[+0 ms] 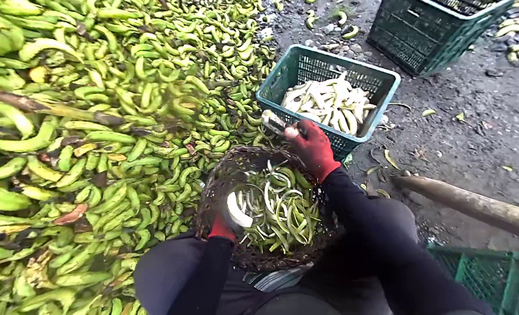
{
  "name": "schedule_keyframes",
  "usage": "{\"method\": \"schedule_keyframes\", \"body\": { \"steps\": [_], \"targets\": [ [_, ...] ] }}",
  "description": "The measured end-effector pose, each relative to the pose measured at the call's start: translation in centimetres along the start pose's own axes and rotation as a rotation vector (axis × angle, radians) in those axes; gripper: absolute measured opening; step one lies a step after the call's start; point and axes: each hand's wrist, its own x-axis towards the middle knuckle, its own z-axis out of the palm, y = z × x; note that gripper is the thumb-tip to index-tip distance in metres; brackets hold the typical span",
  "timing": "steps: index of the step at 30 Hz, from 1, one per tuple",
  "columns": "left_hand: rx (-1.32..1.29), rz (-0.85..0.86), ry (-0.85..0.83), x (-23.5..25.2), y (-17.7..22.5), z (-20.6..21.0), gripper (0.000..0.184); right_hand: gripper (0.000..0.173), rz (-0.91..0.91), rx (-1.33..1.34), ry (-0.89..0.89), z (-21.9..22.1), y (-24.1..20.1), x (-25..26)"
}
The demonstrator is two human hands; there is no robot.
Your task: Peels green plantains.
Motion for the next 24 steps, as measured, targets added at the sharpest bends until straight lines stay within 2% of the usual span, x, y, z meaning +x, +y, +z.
{"method": "schedule_keyframes", "body": {
  "steps": [2, 5, 6, 8, 9, 12, 13, 15, 17, 19, 21, 24],
  "targets": [
    [-0.018, 0.031, -0.046, 2.2, 1.3, 3.1, 0.046, 0.044, 0.008, 0.207, 0.087, -1.6, 0.5, -0.2],
    [-0.195, 0.117, -0.302, 4.1, 5.9, 11.6, 0.050, 0.041, 0.022, 0.484, 0.210, -3.0, 1.1, -0.7],
    [-0.199, 0.130, -0.317, 4.7, 7.1, 14.5, 0.050, 0.040, 0.002, 0.558, 0.254, -3.4, 1.3, -0.7],
    [-0.013, 0.135, -0.289, 5.4, 7.7, 18.4, 0.053, 0.048, -0.055, 0.646, 0.300, -4.5, 2.0, -0.6],
    [0.139, 0.155, -0.303, 5.9, 6.7, 19.4, 0.052, 0.052, -0.067, 0.667, 0.319, -5.0, 2.4, -0.3],
    [0.646, 0.124, -0.463, 6.6, -0.5, 20.3, 0.044, 0.058, -0.035, 0.794, 0.360, -6.0, 2.8, 0.2],
    [0.848, 0.130, -0.540, 6.7, -3.5, 20.2, 0.043, 0.059, -0.023, 0.816, 0.369, -6.2, 2.7, 0.3],
    [1.222, 0.261, -0.689, 6.1, -9.3, 19.5, 0.041, 0.060, 0.003, 0.869, 0.372, -6.1, 2.5, 0.8],
    [1.447, 0.462, -0.883, 5.3, -14.9, 17.2, 0.051, 0.059, 0.009, 0.919, 0.338, -5.9, 2.6, 1.4],
    [1.613, 0.513, -1.053, 5.1, -18.2, 13.0, 0.058, 0.058, 0.010, 0.948, 0.314, -5.8, 2.4, 1.6],
    [1.715, 0.470, -1.111, 5.4, -18.0, 7.8, 0.055, 0.055, 0.019, 1.006, 0.296, -5.6, 2.2, 1.3],
    [1.879, 0.297, -1.112, 6.9, -14.3, 1.5, 0.048, 0.050, 0.000, 1.017, 0.284, -5.3, 1.8, 0.9]
  ]
}}
